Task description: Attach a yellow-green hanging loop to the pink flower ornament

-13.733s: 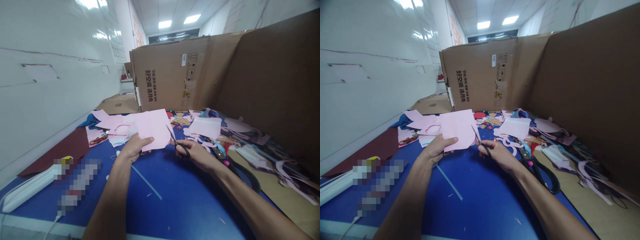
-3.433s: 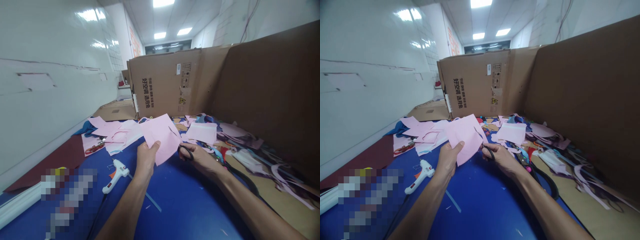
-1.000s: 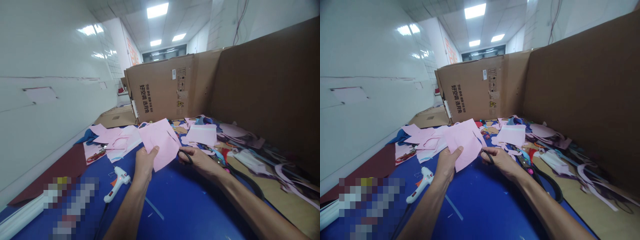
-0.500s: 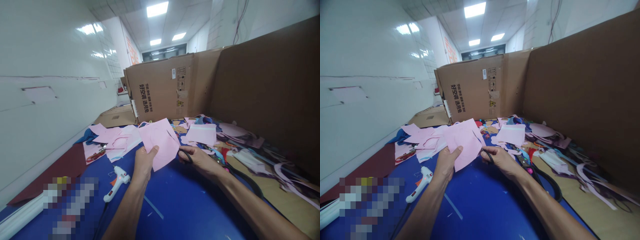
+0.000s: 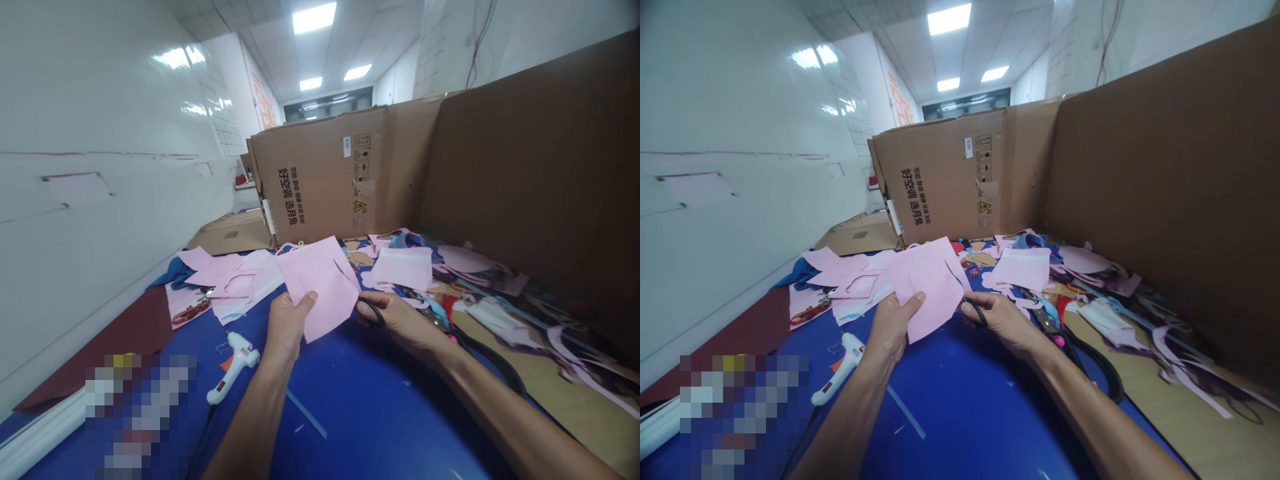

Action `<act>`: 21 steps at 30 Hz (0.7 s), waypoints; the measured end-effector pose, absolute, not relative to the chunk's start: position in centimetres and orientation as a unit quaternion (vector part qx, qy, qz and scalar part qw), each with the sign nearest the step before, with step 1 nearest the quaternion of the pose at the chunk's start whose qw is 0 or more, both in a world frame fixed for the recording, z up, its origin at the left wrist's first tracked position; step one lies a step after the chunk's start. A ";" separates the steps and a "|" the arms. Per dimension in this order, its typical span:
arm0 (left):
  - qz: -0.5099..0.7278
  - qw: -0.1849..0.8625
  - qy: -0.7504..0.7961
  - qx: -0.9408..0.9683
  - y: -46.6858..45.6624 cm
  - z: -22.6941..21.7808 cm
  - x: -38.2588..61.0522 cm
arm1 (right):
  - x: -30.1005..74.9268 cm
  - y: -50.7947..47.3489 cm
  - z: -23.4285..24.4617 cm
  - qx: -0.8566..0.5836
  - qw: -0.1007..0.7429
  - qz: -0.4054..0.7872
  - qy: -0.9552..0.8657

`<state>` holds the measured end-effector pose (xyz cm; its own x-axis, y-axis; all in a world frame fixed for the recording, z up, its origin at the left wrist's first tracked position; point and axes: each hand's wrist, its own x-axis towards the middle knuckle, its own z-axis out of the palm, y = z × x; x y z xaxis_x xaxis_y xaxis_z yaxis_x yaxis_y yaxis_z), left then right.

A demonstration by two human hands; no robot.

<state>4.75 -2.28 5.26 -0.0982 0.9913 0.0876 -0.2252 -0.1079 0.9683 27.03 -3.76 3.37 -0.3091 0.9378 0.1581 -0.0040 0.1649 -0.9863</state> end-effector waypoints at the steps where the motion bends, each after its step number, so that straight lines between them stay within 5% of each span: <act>1: 0.599 0.507 0.435 0.441 -2.2 5.2 4.7 | 27.0 -3.9 3.6 -0.379 0.449 0.522 -0.619; 21: 0.590 0.511 0.431 0.452 -2.1 5.1 4.5 | 27.3 -3.7 3.0 -0.367 0.452 0.534 -0.613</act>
